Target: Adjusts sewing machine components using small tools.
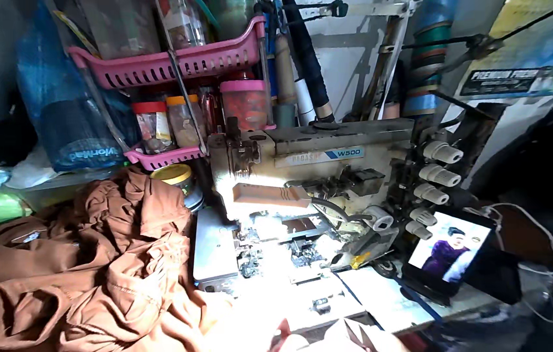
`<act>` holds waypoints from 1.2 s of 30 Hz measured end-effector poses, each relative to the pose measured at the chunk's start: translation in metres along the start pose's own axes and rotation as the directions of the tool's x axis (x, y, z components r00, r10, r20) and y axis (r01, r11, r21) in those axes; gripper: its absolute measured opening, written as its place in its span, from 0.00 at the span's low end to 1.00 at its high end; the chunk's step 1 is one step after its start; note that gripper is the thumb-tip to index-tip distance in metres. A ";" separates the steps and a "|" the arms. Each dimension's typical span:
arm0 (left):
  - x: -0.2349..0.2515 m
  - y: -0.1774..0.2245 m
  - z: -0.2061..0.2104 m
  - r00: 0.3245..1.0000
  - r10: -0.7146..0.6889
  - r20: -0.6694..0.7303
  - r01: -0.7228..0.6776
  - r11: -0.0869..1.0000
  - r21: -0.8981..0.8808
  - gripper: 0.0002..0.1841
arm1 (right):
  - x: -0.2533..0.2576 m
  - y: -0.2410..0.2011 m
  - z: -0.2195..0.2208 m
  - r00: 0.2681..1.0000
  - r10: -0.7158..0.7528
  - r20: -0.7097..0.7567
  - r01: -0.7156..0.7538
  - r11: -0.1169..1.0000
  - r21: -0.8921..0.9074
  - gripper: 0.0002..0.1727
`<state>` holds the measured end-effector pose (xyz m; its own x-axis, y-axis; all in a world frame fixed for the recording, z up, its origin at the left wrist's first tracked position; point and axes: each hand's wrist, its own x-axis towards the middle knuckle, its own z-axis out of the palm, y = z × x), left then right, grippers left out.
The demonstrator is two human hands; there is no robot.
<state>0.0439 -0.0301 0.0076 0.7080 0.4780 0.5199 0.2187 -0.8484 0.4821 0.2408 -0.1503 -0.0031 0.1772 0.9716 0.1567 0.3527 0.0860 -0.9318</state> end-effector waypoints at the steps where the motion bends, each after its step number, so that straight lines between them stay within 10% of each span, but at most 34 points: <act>1: -0.001 -0.005 -0.005 0.999 -0.049 0.004 0.048 0.999 0.024 0.14 | -0.001 0.005 -0.010 1.000 0.000 -0.007 0.000 0.997 -0.080 0.13; 5: -0.005 -0.026 -0.016 0.984 -0.170 -0.045 0.173 0.982 0.070 0.13 | 0.002 0.019 -0.035 0.983 -0.036 -0.183 -0.045 0.908 -0.417 0.17; 14: 0.017 -0.014 -0.003 0.941 -0.323 -0.098 0.251 0.865 -0.435 0.19 | 0.047 -0.029 0.033 0.980 -0.172 0.096 0.151 0.969 0.195 0.18; 23: 0.010 -0.043 0.001 0.894 -0.389 -0.223 0.304 0.891 -0.337 0.12 | 0.078 -0.007 0.048 0.982 -0.173 -0.072 0.152 0.960 -0.235 0.17; 28: 0.011 -0.056 0.000 0.926 -0.334 -0.174 0.261 0.903 -0.342 0.12 | 0.086 -0.003 0.045 0.996 0.085 -0.015 -0.081 0.982 0.171 0.04; 36: 0.010 -0.056 -0.007 0.977 -0.206 -0.060 0.174 0.924 -0.342 0.17 | 0.089 -0.010 0.040 0.926 0.311 0.213 -0.376 0.721 0.582 0.03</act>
<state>0.0347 0.0235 -0.0092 0.6060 0.6553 0.4509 0.0954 -0.6227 0.7767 0.2165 -0.0555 0.0074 0.0776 0.9737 -0.2143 -0.3470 -0.1751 -0.9214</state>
